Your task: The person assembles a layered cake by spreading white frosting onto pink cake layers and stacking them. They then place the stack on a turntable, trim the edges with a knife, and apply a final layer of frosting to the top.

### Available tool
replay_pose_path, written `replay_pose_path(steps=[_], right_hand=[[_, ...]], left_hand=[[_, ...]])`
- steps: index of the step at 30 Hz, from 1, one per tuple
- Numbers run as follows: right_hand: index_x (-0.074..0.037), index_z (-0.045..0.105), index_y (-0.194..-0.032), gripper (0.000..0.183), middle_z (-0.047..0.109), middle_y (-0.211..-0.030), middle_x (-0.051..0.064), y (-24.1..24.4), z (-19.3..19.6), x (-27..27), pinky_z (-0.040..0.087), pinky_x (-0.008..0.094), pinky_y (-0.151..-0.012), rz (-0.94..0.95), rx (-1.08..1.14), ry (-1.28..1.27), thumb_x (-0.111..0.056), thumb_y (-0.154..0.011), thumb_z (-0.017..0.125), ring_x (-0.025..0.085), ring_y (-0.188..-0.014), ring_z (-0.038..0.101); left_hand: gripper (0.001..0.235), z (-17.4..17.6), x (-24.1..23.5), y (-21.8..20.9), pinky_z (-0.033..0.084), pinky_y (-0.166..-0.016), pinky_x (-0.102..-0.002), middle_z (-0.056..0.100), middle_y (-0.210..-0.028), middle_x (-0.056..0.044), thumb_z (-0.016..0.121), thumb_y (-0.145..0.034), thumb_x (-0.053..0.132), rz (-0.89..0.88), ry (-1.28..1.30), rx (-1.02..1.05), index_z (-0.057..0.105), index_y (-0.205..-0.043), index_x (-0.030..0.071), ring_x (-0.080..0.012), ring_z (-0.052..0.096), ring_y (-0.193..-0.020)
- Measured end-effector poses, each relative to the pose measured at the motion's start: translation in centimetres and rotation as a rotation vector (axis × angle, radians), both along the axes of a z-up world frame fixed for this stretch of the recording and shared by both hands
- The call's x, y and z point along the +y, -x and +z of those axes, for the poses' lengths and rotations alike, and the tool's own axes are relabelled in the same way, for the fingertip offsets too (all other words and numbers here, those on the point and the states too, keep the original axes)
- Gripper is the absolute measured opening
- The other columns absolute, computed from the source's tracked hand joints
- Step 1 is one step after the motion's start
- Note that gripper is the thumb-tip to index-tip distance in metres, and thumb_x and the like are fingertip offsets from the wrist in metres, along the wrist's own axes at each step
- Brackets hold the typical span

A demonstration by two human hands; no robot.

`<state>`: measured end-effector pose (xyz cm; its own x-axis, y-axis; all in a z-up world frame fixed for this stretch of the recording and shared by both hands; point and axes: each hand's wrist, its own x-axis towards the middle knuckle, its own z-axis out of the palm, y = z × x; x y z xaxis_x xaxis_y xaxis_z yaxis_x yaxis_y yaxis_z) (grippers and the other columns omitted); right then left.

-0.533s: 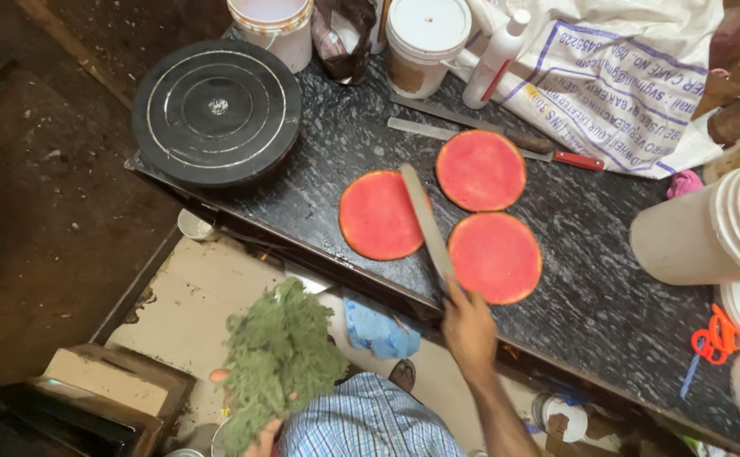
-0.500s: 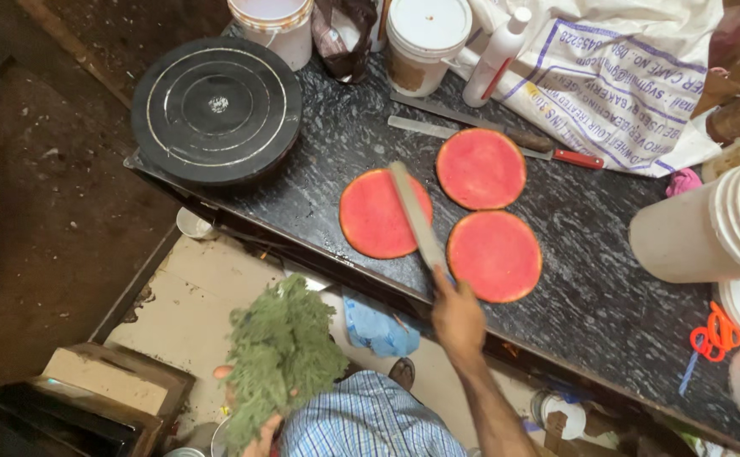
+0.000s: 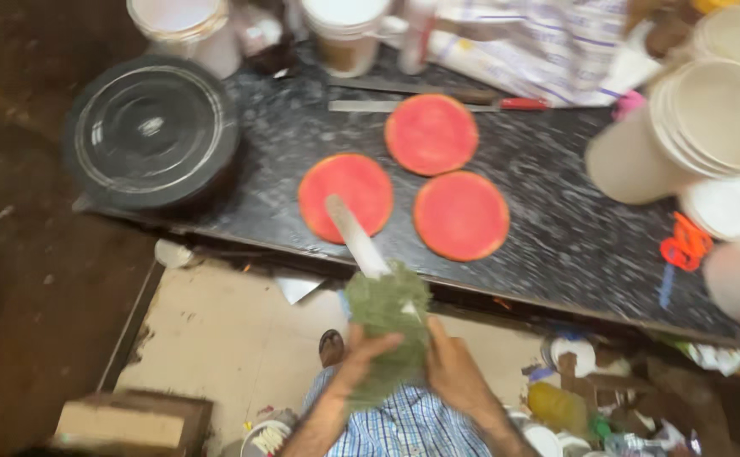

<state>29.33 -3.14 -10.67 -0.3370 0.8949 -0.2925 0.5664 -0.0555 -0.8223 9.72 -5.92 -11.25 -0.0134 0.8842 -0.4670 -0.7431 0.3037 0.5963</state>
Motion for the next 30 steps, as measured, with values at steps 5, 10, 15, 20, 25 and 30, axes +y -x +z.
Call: replay_pose_path(steps=[5,10,15,20,25,30], right_hand=[[-0.003,0.051,-0.125,0.034,0.068,-0.077,0.027,-5.3,1.5,-1.2,0.05,0.055,-0.059,-0.166,0.035,-0.26,-0.012,-0.092,0.048,0.052,-0.073,0.066],[-0.012,0.05,-0.116,0.021,0.066,-0.065,0.024,-12.3,3.0,-5.4,0.047,0.056,-0.059,-0.43,-0.235,0.057,-0.023,-0.1,0.055,0.048,-0.068,0.067],[-0.015,0.054,-0.12,0.023,0.067,-0.064,0.02,-18.2,1.8,-10.2,0.052,0.05,-0.059,-0.6,-0.151,0.023,-0.022,-0.098,0.056,0.042,-0.064,0.072],[-0.016,0.051,-0.135,0.041,0.071,-0.068,0.019,-22.2,-2.0,-13.2,0.057,0.046,-0.064,-0.739,-0.241,0.023,-0.024,-0.094,0.059,0.04,-0.068,0.076],[-0.015,0.053,-0.13,0.038,0.071,-0.074,0.021,-24.2,-8.1,-17.7,0.057,0.048,-0.064,-0.802,-0.285,0.073,-0.025,-0.094,0.062,0.043,-0.074,0.074],[-0.015,0.054,-0.128,0.038,0.071,-0.076,0.022,-26.0,-12.7,-19.4,0.057,0.049,-0.065,-0.846,-0.344,0.456,-0.026,-0.093,0.064,0.043,-0.076,0.074]], left_hand=[[0.048,1.8,6.4,-10.1,0.06,-0.084,-0.037,0.072,-0.113,-0.015,0.073,-0.081,-0.004,0.026,-0.286,0.186,0.062,-0.127,-0.004,-0.0244,0.071,-0.098],[0.049,1.1,13.3,-17.6,0.06,-0.078,-0.036,0.072,-0.108,-0.006,0.07,-0.076,-0.005,-0.035,0.009,0.236,0.06,-0.123,0.007,-0.0206,0.071,-0.093],[0.044,-1.1,18.0,-25.4,0.062,-0.075,-0.039,0.073,-0.107,-0.01,0.066,-0.078,-0.004,-0.158,0.0,0.155,0.063,-0.122,0.002,-0.025,0.073,-0.092],[0.038,-4.0,18.0,-33.0,0.063,-0.072,-0.038,0.075,-0.107,-0.014,0.068,-0.081,-0.004,-0.318,0.098,0.174,0.069,-0.118,-0.003,-0.0274,0.074,-0.088],[0.04,-7.0,21.3,-36.2,0.063,-0.071,-0.04,0.073,-0.106,-0.011,0.069,-0.079,-0.004,-0.254,0.102,0.09,0.065,-0.118,0.002,-0.0249,0.074,-0.086],[0.045,-5.3,27.7,-37.9,0.061,-0.08,-0.045,0.074,-0.106,-0.012,0.078,-0.078,0.005,-0.377,-0.16,0.399,0.063,-0.12,0.001,-0.0278,0.073,-0.092]])
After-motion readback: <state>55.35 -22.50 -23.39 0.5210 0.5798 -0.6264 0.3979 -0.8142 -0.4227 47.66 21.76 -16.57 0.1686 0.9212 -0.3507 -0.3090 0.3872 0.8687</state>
